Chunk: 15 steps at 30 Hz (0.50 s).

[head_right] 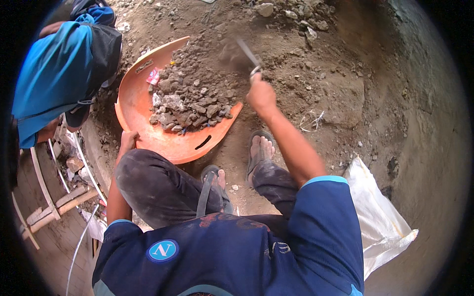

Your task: The person scoops dirt and rubble into an orange basin using a trowel and then pours the material into a white sack.

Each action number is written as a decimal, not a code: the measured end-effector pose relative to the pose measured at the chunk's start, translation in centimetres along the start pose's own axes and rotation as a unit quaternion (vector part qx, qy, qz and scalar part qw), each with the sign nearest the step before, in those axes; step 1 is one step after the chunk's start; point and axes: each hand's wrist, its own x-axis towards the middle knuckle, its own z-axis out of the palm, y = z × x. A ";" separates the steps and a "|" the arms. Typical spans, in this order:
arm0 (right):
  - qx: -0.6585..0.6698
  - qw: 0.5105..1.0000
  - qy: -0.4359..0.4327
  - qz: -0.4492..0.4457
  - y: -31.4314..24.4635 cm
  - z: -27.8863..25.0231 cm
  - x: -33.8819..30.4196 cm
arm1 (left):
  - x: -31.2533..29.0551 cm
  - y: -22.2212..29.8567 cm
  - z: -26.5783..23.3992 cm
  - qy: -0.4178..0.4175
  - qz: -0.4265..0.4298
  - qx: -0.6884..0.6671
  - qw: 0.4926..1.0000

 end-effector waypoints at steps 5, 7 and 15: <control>0.033 0.996 -0.064 -0.043 -4.8 5.4 -4.7 | -0.2 0.4 0.3 0.008 -0.017 0.030 0.999; 0.008 0.993 -0.083 -0.078 -5.2 4.6 -5.7 | 0.2 -0.8 -0.1 0.013 -0.010 0.040 0.999; -0.033 0.995 0.095 -0.005 0.7 -11.3 9.1 | 0.9 -2.6 -0.6 0.027 -0.020 0.018 0.999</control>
